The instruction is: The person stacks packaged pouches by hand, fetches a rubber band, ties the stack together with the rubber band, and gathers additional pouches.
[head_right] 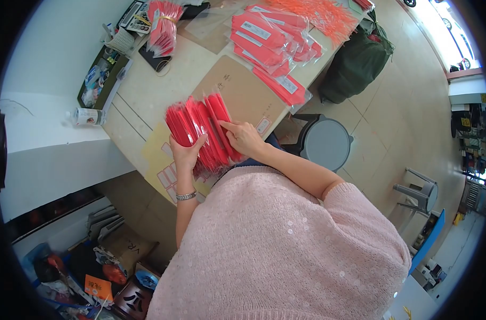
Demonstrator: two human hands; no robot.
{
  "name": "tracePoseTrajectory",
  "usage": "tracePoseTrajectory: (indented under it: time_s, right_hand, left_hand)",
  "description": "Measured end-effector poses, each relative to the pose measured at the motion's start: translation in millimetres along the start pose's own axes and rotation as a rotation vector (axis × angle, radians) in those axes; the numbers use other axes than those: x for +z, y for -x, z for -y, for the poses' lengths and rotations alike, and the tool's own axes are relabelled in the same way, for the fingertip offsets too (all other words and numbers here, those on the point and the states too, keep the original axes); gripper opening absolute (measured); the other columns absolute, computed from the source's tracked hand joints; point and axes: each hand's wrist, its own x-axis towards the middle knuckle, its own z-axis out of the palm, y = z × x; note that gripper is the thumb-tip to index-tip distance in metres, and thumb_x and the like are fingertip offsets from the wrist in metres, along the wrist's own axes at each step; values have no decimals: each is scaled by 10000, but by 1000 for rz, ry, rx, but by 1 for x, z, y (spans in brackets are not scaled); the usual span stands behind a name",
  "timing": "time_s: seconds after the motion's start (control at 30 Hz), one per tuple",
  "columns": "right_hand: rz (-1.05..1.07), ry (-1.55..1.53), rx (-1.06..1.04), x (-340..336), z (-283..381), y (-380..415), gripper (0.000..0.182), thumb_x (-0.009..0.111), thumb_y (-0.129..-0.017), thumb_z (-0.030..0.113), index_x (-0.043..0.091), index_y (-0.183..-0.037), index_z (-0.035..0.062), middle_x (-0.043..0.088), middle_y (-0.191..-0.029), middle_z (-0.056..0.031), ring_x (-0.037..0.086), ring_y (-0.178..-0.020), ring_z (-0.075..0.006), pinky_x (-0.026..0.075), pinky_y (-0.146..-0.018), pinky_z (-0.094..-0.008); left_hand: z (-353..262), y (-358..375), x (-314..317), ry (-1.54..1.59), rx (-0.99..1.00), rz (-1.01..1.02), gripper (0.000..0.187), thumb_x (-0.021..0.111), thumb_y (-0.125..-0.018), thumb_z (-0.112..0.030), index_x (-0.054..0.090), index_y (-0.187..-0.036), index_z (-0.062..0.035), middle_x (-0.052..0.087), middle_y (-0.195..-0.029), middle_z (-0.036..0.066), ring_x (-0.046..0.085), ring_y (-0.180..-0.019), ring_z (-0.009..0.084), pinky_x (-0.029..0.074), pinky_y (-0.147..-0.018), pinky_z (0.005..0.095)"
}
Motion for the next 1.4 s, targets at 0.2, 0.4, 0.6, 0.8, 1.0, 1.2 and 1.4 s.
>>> tracePoseTrajectory:
  time_s: [0.2, 0.4, 0.6, 0.8, 1.0, 1.2, 1.4]
  right_hand:
    - [10, 139, 42, -4, 21, -1, 538, 640, -753, 434, 591, -1040, -18, 612, -829, -225, 613, -733, -384, 496, -653, -438]
    - [-6, 112, 48, -2, 16, 0, 428, 618, -748, 246, 582, -1074, -28, 613, -866, -232, 609, -738, -379, 495, -681, -427]
    - [34, 52, 26, -4, 19, -6, 363, 524, -768, 148, 594, -1097, 12, 610, -837, -245, 604, -719, -392, 496, -673, -460]
    - [31, 134, 48, 0, 19, -6, 572, 603, -774, 475, 605, -1081, -8, 616, -827, -250, 619, -726, -378, 501, -675, -431]
    - [70, 184, 67, -2, 23, -6, 690, 667, -686, 552, 608, -1072, -17, 621, -818, -243, 629, -720, -367, 505, -673, -423]
    - [31, 164, 56, 3, 21, -6, 495, 628, -724, 346, 598, -1112, 40, 620, -840, -241, 620, -704, -380, 505, -663, -446]
    - [57, 126, 55, 3, 23, -5, 380, 542, -784, 213, 592, -1139, 87, 577, -974, -258, 608, -726, -395, 502, -674, -457]
  left_hand:
    - [6, -1, 1, 29, 55, -20, 930, 838, -532, -407, 362, -1204, 27, 467, -1158, 229, 475, -1075, 356, 405, -908, 444]
    - [3, 0, 0, 6, 47, -6, 933, 832, -543, -416, 357, -1206, 36, 469, -1154, 240, 478, -1071, 362, 406, -904, 441]
    - [2, 0, -1, 29, 28, -17, 956, 827, -554, -428, 340, -1218, 59, 458, -1164, 253, 474, -1076, 369, 400, -912, 440]
    - [4, 0, -1, 30, 21, -16, 963, 824, -563, -425, 332, -1229, 66, 449, -1169, 258, 467, -1091, 371, 396, -920, 438]
    - [-4, 3, -4, 32, 14, -16, 919, 825, -562, -416, 361, -1201, 53, 470, -1148, 245, 485, -1069, 364, 403, -907, 437]
    - [0, 1, -3, 43, 52, -18, 891, 824, -565, -414, 376, -1183, 45, 479, -1138, 238, 497, -1051, 360, 407, -898, 436]
    - [1, 1, -3, 23, 34, -33, 915, 812, -580, -436, 356, -1208, 51, 463, -1158, 243, 488, -1064, 363, 407, -903, 432]
